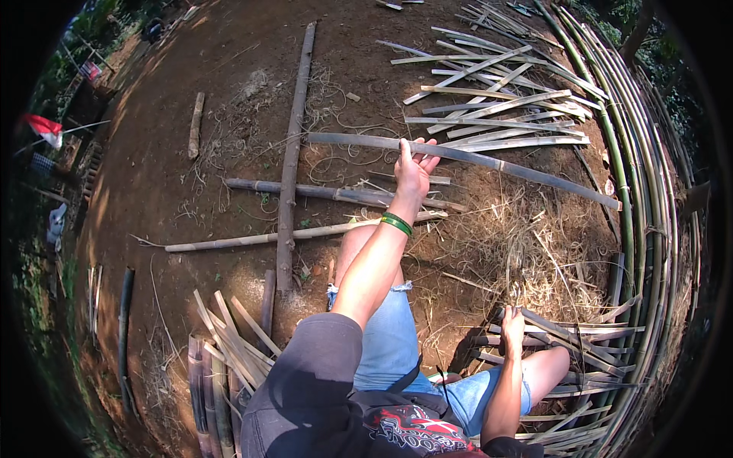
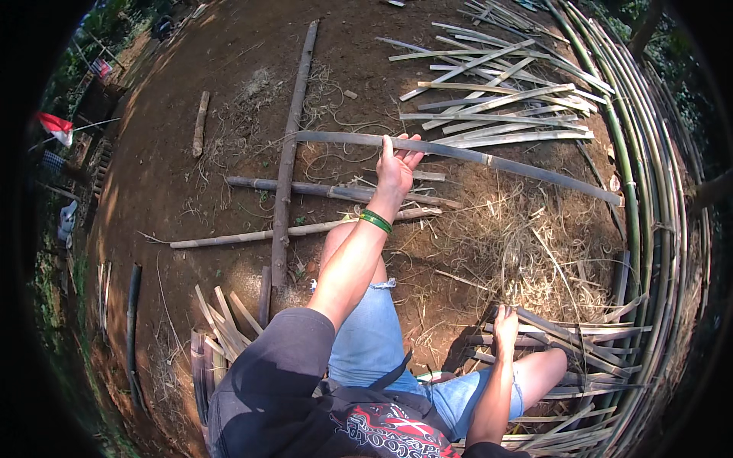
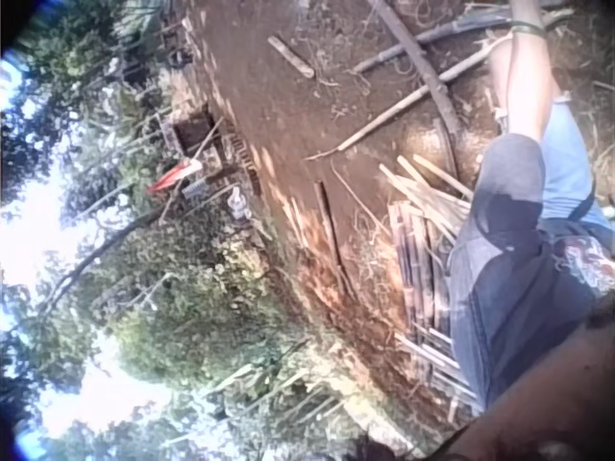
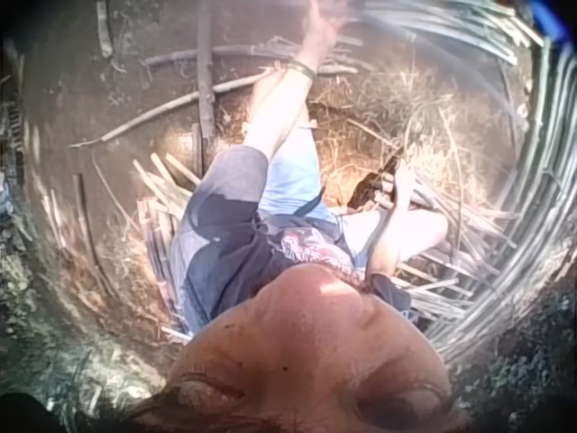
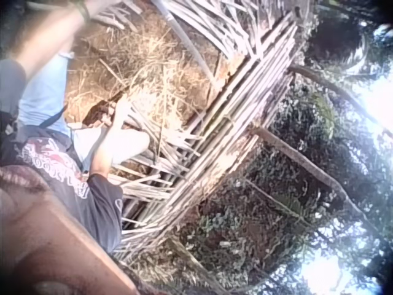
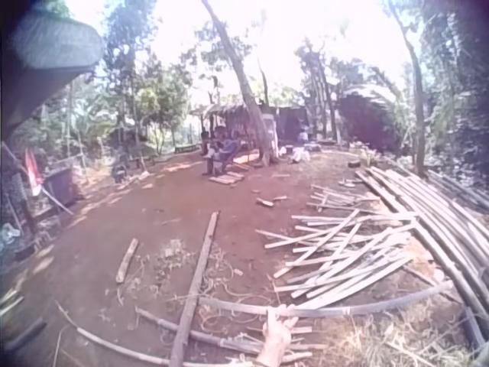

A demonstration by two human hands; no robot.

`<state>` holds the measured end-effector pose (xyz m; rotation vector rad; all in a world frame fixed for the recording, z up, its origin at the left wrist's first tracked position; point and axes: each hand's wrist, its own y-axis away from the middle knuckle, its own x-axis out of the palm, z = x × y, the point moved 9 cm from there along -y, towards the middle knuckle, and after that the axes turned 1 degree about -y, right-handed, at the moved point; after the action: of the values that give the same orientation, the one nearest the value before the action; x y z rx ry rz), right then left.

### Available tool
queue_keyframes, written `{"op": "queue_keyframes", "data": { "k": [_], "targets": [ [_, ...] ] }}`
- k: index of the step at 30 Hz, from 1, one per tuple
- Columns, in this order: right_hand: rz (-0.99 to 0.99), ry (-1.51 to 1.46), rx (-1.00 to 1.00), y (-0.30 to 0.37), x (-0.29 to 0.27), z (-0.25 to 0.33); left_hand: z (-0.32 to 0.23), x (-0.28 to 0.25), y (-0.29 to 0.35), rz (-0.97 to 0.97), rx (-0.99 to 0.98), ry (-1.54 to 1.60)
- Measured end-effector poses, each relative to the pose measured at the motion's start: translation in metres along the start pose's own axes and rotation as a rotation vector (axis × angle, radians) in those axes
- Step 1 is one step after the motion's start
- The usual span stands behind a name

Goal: The person sits on the ground and uses a machete to split long bamboo poles into thin strips. They hold the bamboo with one hand and strike it with the machete to separate the material, occasionally inspecting the split pieces.

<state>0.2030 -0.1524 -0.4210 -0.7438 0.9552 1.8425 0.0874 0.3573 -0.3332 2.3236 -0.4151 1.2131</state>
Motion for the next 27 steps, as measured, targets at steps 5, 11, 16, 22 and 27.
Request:
{"op": "queue_keyframes", "data": {
  "k": [5,11,16,22,27],
  "targets": [
    [0.006,0.068,-0.001,-0.001,0.0,0.001,-0.001,-0.004,-0.003,0.0,0.008,-0.01],
    [0.033,0.027,0.007,0.004,-0.001,0.007,0.003,-0.004,-0.005,0.008,0.009,-0.01],
    [0.051,0.039,0.025,0.002,0.001,0.003,0.006,-0.003,-0.006,-0.006,0.016,0.02],
    [0.011,0.003,-0.004,0.001,0.002,0.001,0.007,-0.003,-0.006,0.007,0.002,0.014],
    [0.039,0.053,0.029,-0.001,0.004,0.0,0.002,-0.005,-0.008,0.0,0.008,0.007]
  ]
}}
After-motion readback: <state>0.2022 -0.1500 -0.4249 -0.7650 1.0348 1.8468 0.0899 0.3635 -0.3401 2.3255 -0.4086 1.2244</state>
